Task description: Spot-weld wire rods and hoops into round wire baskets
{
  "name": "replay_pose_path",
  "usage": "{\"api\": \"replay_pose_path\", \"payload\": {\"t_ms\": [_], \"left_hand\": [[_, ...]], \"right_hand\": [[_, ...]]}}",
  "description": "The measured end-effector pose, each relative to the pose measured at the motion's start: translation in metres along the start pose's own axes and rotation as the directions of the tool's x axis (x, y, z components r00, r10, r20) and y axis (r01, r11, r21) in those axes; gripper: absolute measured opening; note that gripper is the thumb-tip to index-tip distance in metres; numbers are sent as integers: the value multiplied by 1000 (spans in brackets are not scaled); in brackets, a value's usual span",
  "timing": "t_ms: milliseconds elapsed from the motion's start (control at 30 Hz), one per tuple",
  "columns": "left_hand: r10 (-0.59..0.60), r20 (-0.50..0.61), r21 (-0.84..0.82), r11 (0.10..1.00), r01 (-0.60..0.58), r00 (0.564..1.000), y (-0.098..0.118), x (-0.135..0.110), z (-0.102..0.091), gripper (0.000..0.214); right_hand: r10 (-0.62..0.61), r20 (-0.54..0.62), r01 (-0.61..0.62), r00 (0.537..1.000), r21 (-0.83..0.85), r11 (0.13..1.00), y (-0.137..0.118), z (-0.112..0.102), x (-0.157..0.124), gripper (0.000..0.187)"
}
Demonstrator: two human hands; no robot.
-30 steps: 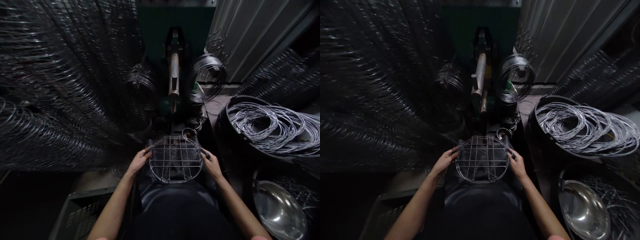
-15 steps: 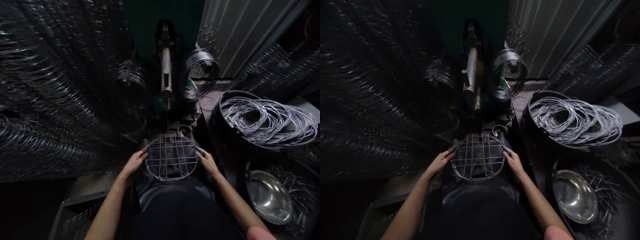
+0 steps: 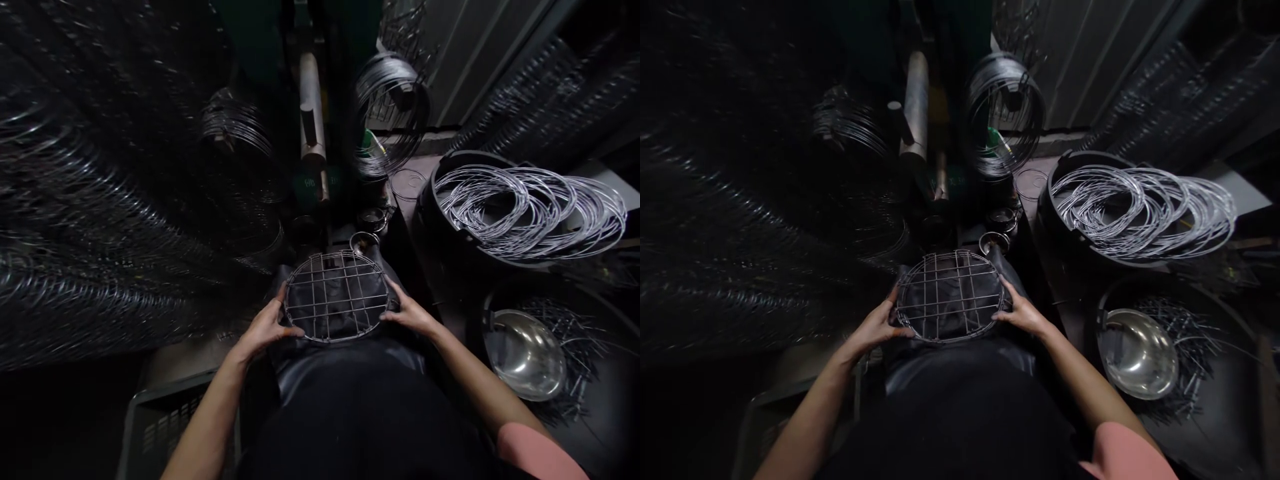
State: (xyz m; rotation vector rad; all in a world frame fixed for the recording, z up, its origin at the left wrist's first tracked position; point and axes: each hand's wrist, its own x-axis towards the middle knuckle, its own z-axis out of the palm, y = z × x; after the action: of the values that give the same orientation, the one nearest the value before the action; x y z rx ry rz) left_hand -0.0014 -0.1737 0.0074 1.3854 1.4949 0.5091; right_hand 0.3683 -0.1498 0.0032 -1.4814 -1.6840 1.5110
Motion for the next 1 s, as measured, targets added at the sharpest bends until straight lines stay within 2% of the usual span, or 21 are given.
{"api": "replay_pose_path", "payload": {"t_ms": [100,167,267,333,367,400,433,500,567,600,633,667,700,800,900,1000], "left_hand": [[-23,-19,134,991,25,1000,-4,-1,5,112],[-7,-27,166,986,11,1000,-5,-1,4,110],[-7,-92,63,998,12,996,-7,0,-9,113],[-36,-249,-80,997,16,968,-6,-2,-32,110],[-47,-356,-157,988,-10,933,-4,-4,-48,104],[-52,-471,-228,972,-64,881,-1,-8,-65,95],[-50,-584,-286,947,-148,810,5,-13,-82,86],[-33,-767,-349,860,-374,640,21,-24,-112,69],[-13,-871,-350,718,-601,492,43,-34,-130,53],[-3,-893,-351,631,-692,451,55,-37,-133,45],[6,-897,-370,539,-757,443,66,-38,-133,36],[9,-885,-413,447,-794,465,77,-38,-128,28],[8,-862,-472,359,-806,508,86,-37,-121,23],[5,-731,-674,149,-724,682,103,-30,-89,16],[24,-578,-814,52,-579,815,108,-21,-56,6],[51,-463,-885,36,-464,885,109,-13,-33,19]], "right_hand": [[37,-8,-37,999,-9,999,2,5,-1,103],[34,-28,-35,999,-25,999,2,6,-1,102],[-2,-44,1,999,-29,1000,1,3,-3,98],[-21,-57,21,998,8,1000,0,-4,-5,90],[-14,-85,17,996,31,999,0,-9,-6,84],[6,-133,0,991,45,999,-1,-14,-7,77],[34,-206,-24,978,50,998,-3,-21,-7,71],[57,-379,-44,924,42,998,-8,-32,-3,61],[7,-495,3,869,19,1000,-20,-38,4,56],[-39,-520,48,853,4,999,-28,-39,8,53],[-94,-527,101,844,-16,995,-38,-37,12,52],[-152,-522,155,839,-40,987,-48,-33,16,50],[-210,-514,205,832,-66,976,-59,-29,19,49],[-347,-471,329,811,-124,936,-88,-14,28,47],[-405,-442,392,800,-126,911,-106,-5,32,46],[-381,-453,395,806,-67,916,-114,0,29,44]]}}
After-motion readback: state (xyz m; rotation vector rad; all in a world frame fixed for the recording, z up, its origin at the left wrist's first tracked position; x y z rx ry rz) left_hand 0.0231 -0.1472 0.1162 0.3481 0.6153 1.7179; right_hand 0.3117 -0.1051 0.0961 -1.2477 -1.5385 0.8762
